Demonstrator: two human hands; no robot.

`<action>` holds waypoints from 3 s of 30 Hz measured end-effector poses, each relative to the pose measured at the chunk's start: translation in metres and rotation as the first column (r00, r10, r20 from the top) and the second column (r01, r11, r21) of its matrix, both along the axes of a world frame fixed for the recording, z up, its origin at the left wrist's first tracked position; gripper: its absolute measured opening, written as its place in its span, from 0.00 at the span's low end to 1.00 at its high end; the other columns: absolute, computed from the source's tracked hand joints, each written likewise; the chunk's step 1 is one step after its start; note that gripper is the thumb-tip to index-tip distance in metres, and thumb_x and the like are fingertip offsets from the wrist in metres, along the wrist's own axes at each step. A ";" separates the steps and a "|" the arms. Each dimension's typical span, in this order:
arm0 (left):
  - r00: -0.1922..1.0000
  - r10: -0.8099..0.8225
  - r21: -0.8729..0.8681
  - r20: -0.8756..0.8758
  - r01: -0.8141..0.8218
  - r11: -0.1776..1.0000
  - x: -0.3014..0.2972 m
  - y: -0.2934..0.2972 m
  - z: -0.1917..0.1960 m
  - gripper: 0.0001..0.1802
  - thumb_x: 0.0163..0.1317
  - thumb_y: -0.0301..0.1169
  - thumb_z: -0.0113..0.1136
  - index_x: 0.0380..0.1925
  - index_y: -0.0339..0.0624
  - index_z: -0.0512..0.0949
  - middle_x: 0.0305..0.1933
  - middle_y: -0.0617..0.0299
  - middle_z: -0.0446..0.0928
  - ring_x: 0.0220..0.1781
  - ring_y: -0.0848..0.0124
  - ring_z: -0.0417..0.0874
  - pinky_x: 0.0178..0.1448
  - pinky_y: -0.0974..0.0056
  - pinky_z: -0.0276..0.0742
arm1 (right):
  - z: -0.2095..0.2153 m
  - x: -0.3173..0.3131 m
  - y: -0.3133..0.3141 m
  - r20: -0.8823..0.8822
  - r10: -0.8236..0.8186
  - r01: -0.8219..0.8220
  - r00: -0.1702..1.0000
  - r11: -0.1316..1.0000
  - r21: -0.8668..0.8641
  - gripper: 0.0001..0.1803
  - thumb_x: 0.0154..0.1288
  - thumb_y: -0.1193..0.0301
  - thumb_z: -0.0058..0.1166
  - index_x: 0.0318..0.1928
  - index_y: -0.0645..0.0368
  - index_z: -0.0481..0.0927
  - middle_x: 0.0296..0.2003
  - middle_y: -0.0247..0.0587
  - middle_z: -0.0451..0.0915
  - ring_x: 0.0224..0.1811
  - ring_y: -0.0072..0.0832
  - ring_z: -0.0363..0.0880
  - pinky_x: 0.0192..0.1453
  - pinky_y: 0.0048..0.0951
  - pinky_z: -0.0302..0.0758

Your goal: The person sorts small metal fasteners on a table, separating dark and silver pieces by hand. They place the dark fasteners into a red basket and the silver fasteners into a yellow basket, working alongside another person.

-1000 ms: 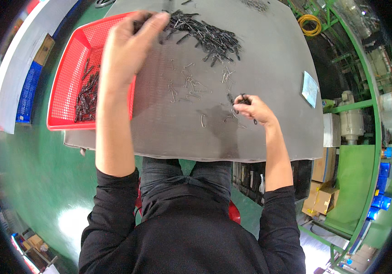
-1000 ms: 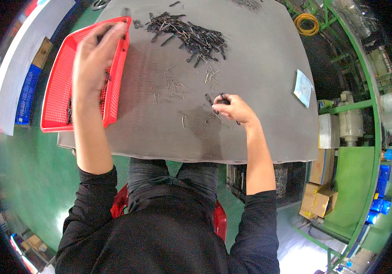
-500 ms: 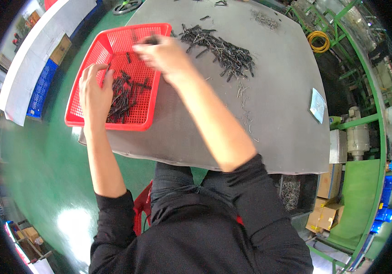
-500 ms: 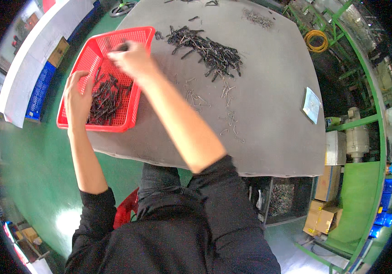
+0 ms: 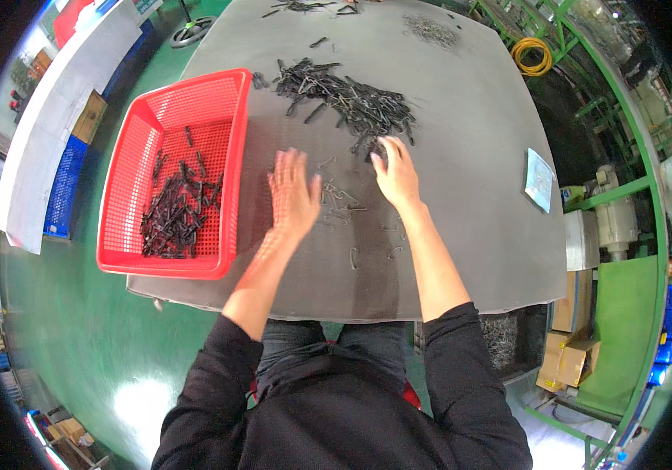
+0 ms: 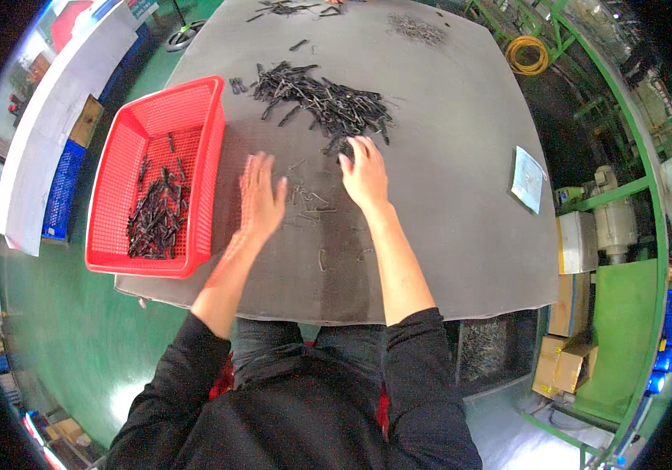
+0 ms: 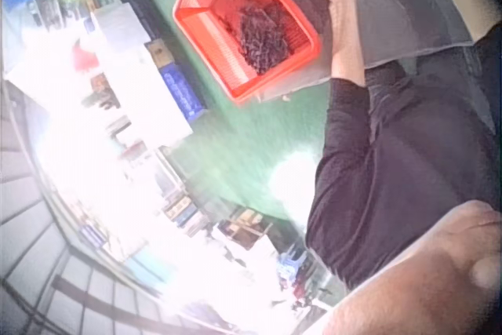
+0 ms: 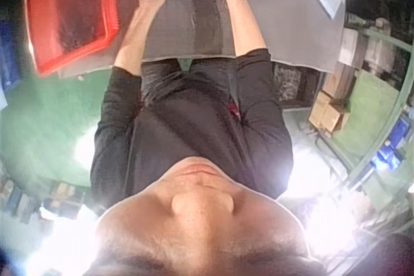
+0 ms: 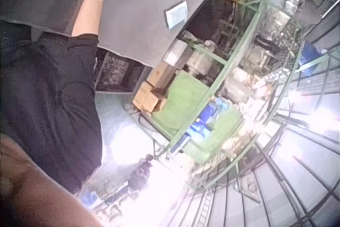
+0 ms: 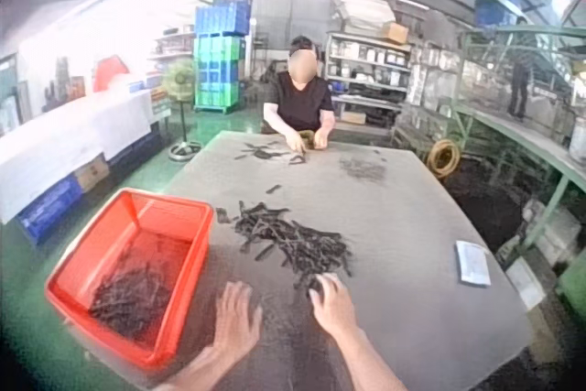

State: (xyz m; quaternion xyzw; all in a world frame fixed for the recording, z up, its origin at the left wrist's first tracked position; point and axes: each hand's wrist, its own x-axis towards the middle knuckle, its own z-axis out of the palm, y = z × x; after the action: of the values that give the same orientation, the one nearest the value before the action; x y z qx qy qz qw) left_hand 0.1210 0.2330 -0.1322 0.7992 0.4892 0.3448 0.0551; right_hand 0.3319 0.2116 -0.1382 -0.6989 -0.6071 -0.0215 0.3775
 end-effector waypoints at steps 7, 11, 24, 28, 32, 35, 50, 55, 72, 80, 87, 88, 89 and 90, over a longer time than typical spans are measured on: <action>0.912 -0.405 -0.178 -0.055 0.391 0.903 0.042 -0.016 -0.033 0.22 0.67 0.36 0.41 0.56 0.36 0.67 0.62 0.49 0.65 0.69 0.57 0.58 0.71 0.50 0.48 | -0.026 0.003 -0.067 0.092 0.259 -0.235 0.962 0.949 -0.208 0.24 0.65 0.67 0.47 0.61 0.58 0.64 0.61 0.46 0.65 0.66 0.40 0.59 0.68 0.42 0.56; 0.865 -0.231 -0.336 0.446 0.400 0.853 0.013 -0.053 -0.003 0.15 0.68 0.30 0.41 0.45 0.34 0.74 0.48 0.49 0.76 0.53 0.59 0.76 0.57 0.58 0.69 | 0.015 -0.039 -0.112 -0.354 0.236 -0.320 0.905 0.926 -0.201 0.22 0.64 0.68 0.48 0.58 0.59 0.68 0.60 0.45 0.66 0.66 0.39 0.60 0.69 0.42 0.56; 0.796 0.014 -0.285 0.605 0.199 0.938 -0.064 -0.074 0.069 0.15 0.71 0.33 0.41 0.43 0.35 0.75 0.41 0.57 0.79 0.45 0.71 0.79 0.51 0.68 0.72 | -0.018 -0.110 -0.109 0.361 0.045 0.047 0.931 0.969 -0.241 0.24 0.66 0.59 0.40 0.61 0.49 0.67 0.64 0.32 0.63 0.70 0.31 0.51 0.67 0.67 0.36; 0.804 0.036 -0.330 0.594 0.203 0.922 -0.077 -0.086 0.063 0.15 0.71 0.33 0.41 0.43 0.35 0.75 0.41 0.57 0.79 0.45 0.72 0.79 0.51 0.68 0.73 | -0.028 -0.025 -0.140 0.394 -0.175 0.282 0.902 0.931 -0.232 0.23 0.67 0.61 0.39 0.61 0.48 0.67 0.64 0.30 0.62 0.69 0.32 0.53 0.68 0.65 0.38; 0.800 -0.018 -0.343 0.600 0.278 0.897 -0.066 -0.095 0.052 0.15 0.71 0.33 0.40 0.43 0.35 0.75 0.40 0.58 0.78 0.44 0.72 0.78 0.52 0.67 0.72 | -0.034 0.062 -0.199 0.392 -0.379 0.492 0.839 0.836 -0.244 0.23 0.68 0.61 0.37 0.62 0.48 0.65 0.64 0.30 0.62 0.69 0.32 0.53 0.69 0.61 0.41; 0.808 -0.077 -0.357 0.585 0.341 0.870 -0.045 -0.100 0.048 0.15 0.71 0.33 0.40 0.43 0.37 0.75 0.40 0.59 0.78 0.44 0.72 0.78 0.51 0.67 0.72 | -0.041 0.118 -0.266 0.407 -0.537 0.656 0.739 0.710 -0.256 0.24 0.68 0.62 0.36 0.63 0.47 0.64 0.65 0.30 0.60 0.69 0.31 0.53 0.69 0.60 0.43; 0.872 -0.090 -0.379 0.481 0.299 0.876 0.018 -0.017 -0.006 0.13 0.68 0.30 0.44 0.46 0.37 0.74 0.46 0.54 0.76 0.51 0.63 0.76 0.56 0.62 0.68 | 0.010 0.147 -0.299 0.041 -0.743 0.744 0.668 0.666 -0.051 0.12 0.64 0.68 0.46 0.44 0.57 0.77 0.47 0.44 0.75 0.51 0.41 0.73 0.55 0.36 0.69; 0.962 -0.059 -0.291 0.266 0.138 0.947 0.063 0.043 -0.026 0.19 0.63 0.30 0.48 0.53 0.35 0.67 0.54 0.47 0.70 0.60 0.55 0.66 0.64 0.55 0.59 | -0.007 0.128 -0.082 -0.060 -0.306 0.303 0.950 0.951 -0.056 0.21 0.64 0.62 0.48 0.54 0.58 0.71 0.52 0.48 0.72 0.57 0.44 0.68 0.60 0.41 0.64; 0.879 -0.089 -0.141 0.469 0.173 0.975 0.110 0.126 -0.027 0.18 0.67 0.32 0.42 0.50 0.29 0.68 0.52 0.45 0.71 0.53 0.56 0.71 0.61 0.57 0.64 | -0.006 0.032 0.070 -0.033 0.367 -0.364 0.930 0.929 0.067 0.26 0.37 0.66 0.66 0.43 0.55 0.78 0.43 0.40 0.77 0.50 0.39 0.72 0.55 0.42 0.67; 0.967 -0.225 0.038 0.120 0.222 0.974 0.041 0.054 -0.041 0.21 0.68 0.34 0.45 0.57 0.35 0.66 0.61 0.48 0.65 0.63 0.55 0.65 0.68 0.53 0.57 | 0.004 0.012 -0.036 -0.332 0.009 -0.026 0.943 0.999 -0.046 0.17 0.47 0.73 0.60 0.41 0.57 0.76 0.39 0.43 0.78 0.45 0.41 0.76 0.46 0.42 0.72; 0.809 -0.494 -0.025 -0.318 0.514 0.858 0.051 -0.023 -0.013 0.17 0.60 0.32 0.54 0.49 0.42 0.72 0.59 0.57 0.69 0.63 0.59 0.65 0.67 0.48 0.54 | 0.040 0.039 -0.060 -0.442 -0.160 0.162 0.883 0.986 -0.033 0.15 0.53 0.68 0.59 0.42 0.58 0.76 0.32 0.51 0.80 0.40 0.47 0.78 0.44 0.46 0.72; 0.810 -0.532 -0.096 -0.247 0.526 0.845 0.043 -0.020 -0.010 0.15 0.58 0.30 0.55 0.46 0.41 0.73 0.55 0.57 0.71 0.60 0.59 0.68 0.64 0.49 0.56 | 0.045 0.036 -0.058 -0.375 -0.187 0.161 0.908 0.982 -0.102 0.15 0.54 0.66 0.57 0.42 0.57 0.76 0.35 0.47 0.80 0.39 0.46 0.78 0.43 0.45 0.73; 0.822 -0.538 -0.155 -0.185 0.516 0.842 0.031 -0.009 -0.007 0.13 0.56 0.28 0.56 0.43 0.40 0.74 0.51 0.56 0.73 0.57 0.58 0.70 0.62 0.50 0.59 | 0.059 0.035 -0.060 -0.410 -0.159 0.112 0.898 0.984 -0.138 0.15 0.55 0.64 0.56 0.42 0.55 0.77 0.35 0.47 0.80 0.40 0.45 0.78 0.44 0.45 0.73; 0.840 -0.531 -0.211 -0.111 0.502 0.838 0.022 -0.001 -0.005 0.12 0.54 0.26 0.57 0.39 0.39 0.75 0.48 0.56 0.75 0.54 0.58 0.73 0.60 0.51 0.61 | 0.069 0.036 -0.063 -0.483 -0.152 0.112 0.863 0.988 -0.111 0.15 0.54 0.64 0.55 0.43 0.55 0.78 0.35 0.48 0.80 0.40 0.45 0.78 0.45 0.44 0.73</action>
State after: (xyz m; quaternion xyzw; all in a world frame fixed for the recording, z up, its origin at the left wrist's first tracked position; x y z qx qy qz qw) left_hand 0.1434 0.2318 -0.1371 0.9194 0.2859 0.2057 0.1752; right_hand 0.3681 0.1486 -0.0696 -0.7357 -0.4430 0.1543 0.4885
